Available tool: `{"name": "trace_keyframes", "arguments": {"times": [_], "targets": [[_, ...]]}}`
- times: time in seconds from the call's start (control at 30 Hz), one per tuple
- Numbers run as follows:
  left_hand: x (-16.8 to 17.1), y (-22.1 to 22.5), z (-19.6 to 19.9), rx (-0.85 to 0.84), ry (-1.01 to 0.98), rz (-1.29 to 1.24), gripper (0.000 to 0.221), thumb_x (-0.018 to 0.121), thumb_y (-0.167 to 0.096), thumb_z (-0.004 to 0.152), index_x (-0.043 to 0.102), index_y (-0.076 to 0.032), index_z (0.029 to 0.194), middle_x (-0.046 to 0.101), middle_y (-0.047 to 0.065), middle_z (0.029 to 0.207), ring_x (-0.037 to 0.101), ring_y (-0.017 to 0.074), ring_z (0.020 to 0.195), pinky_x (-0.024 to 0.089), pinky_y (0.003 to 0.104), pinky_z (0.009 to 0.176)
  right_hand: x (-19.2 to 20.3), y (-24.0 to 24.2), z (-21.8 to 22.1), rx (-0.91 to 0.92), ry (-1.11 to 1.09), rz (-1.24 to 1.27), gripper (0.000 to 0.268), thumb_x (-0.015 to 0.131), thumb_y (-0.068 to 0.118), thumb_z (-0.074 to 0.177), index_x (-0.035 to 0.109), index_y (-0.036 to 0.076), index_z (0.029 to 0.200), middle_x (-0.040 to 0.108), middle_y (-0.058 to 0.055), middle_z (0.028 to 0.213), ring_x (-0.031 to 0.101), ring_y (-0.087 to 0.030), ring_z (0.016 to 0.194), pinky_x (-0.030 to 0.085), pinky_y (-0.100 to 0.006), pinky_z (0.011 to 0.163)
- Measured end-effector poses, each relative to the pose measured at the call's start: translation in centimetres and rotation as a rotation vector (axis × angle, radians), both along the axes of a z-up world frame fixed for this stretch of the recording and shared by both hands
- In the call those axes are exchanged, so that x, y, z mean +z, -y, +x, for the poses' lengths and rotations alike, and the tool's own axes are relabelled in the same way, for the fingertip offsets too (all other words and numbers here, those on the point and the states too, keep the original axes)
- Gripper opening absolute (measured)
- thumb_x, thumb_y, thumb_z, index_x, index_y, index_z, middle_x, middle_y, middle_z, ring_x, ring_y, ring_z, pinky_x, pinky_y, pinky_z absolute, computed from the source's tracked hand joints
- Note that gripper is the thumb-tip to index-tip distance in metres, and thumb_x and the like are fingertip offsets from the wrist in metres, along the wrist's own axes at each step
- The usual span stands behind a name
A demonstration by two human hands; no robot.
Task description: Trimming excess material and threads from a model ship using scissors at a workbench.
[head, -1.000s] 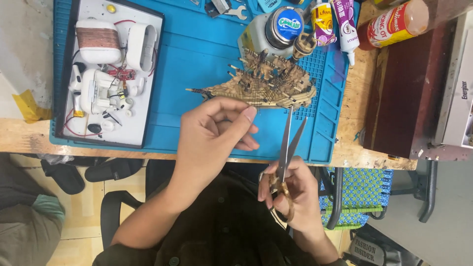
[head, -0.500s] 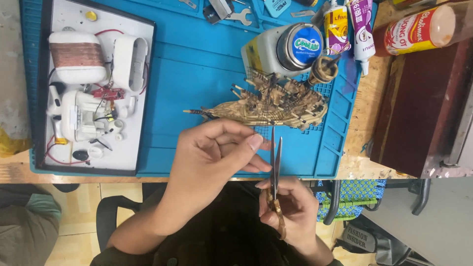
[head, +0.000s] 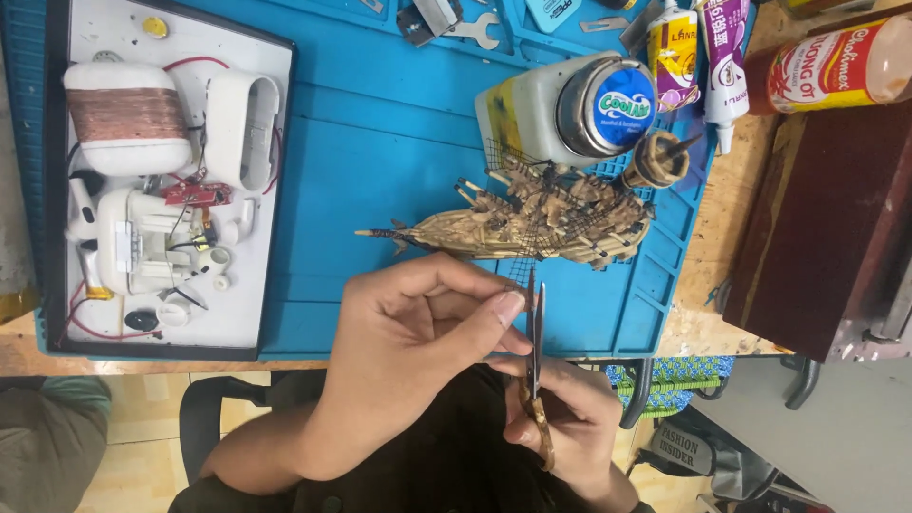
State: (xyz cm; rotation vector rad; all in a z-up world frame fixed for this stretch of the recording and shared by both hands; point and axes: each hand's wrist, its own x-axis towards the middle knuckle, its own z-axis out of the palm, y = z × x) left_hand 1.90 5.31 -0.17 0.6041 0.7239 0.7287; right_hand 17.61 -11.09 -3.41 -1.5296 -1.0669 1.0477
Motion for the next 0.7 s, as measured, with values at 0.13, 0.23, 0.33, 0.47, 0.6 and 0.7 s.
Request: {"name": "trace_keyframes", "arguments": {"times": [0.13, 0.23, 0.33, 0.47, 0.6, 0.7], "targets": [[0.14, 0.01, 0.05, 0.007, 0.007, -0.031, 0.010, 0.079, -0.004, 0.096, 0.077, 0.005, 0.100, 0.081, 0.019, 0.082, 0.086, 0.0257, 0.078, 0.080, 0.038, 0.068, -0.19, 0.01, -0.01, -0.001, 0.006, 0.016, 0.059, 0.082, 0.047, 0.094, 0.077, -0.004, 0.123, 0.063, -0.003, 0.069, 0.058, -0.013, 0.050, 0.048, -0.025, 0.052], [0.03, 0.11, 0.03, 0.005, 0.011, -0.032, 0.011, 0.079, -0.006, 0.096, 0.077, 0.004, 0.100, 0.081, 0.018, 0.081, 0.086, 0.0249, 0.077, 0.081, 0.038, 0.069, -0.33, 0.16, 0.01, -0.005, 0.010, 0.014, 0.058, 0.082, 0.046, 0.094, 0.078, -0.005, 0.123, 0.064, -0.004, 0.070, 0.058, -0.014, 0.051, 0.048, -0.026, 0.053], [0.11, 0.11, 0.02, 0.015, 0.021, -0.024, 0.010, 0.079, -0.005, 0.096, 0.077, 0.004, 0.100, 0.081, 0.018, 0.082, 0.086, 0.0243, 0.077, 0.080, 0.038, 0.070, -0.43, 0.23, -0.11, -0.019, 0.004, 0.021, 0.058, 0.084, 0.042, 0.092, 0.077, -0.006, 0.124, 0.063, -0.003, 0.070, 0.057, -0.013, 0.052, 0.049, -0.025, 0.053], [0.26, 0.08, 0.01, 0.012, 0.012, -0.008, 0.011, 0.079, -0.006, 0.096, 0.078, 0.004, 0.100, 0.082, 0.018, 0.081, 0.086, 0.0243, 0.077, 0.081, 0.037, 0.069, -0.39, 0.24, -0.05, 0.003, 0.062, 0.018, 0.057, 0.082, 0.045, 0.094, 0.077, -0.004, 0.123, 0.065, -0.004, 0.072, 0.059, -0.011, 0.053, 0.047, -0.024, 0.056], [0.32, 0.16, 0.07, 0.020, -0.010, -0.003, 0.011, 0.079, -0.007, 0.095, 0.078, 0.004, 0.100, 0.082, 0.017, 0.082, 0.087, 0.0248, 0.076, 0.081, 0.037, 0.068, -0.46, 0.13, -0.07, -0.002, 0.016, 0.041, 0.058, 0.084, 0.042, 0.094, 0.076, -0.007, 0.123, 0.065, -0.005, 0.074, 0.058, -0.013, 0.053, 0.048, -0.025, 0.054], [0.25, 0.26, 0.11, 0.023, -0.003, -0.012, 0.012, 0.080, -0.007, 0.095, 0.078, 0.004, 0.100, 0.082, 0.018, 0.082, 0.087, 0.0252, 0.077, 0.081, 0.037, 0.068, -0.42, 0.12, 0.02, 0.005, 0.032, 0.039, 0.058, 0.083, 0.044, 0.095, 0.076, -0.006, 0.124, 0.067, -0.005, 0.075, 0.058, -0.013, 0.052, 0.047, -0.025, 0.055]]}}
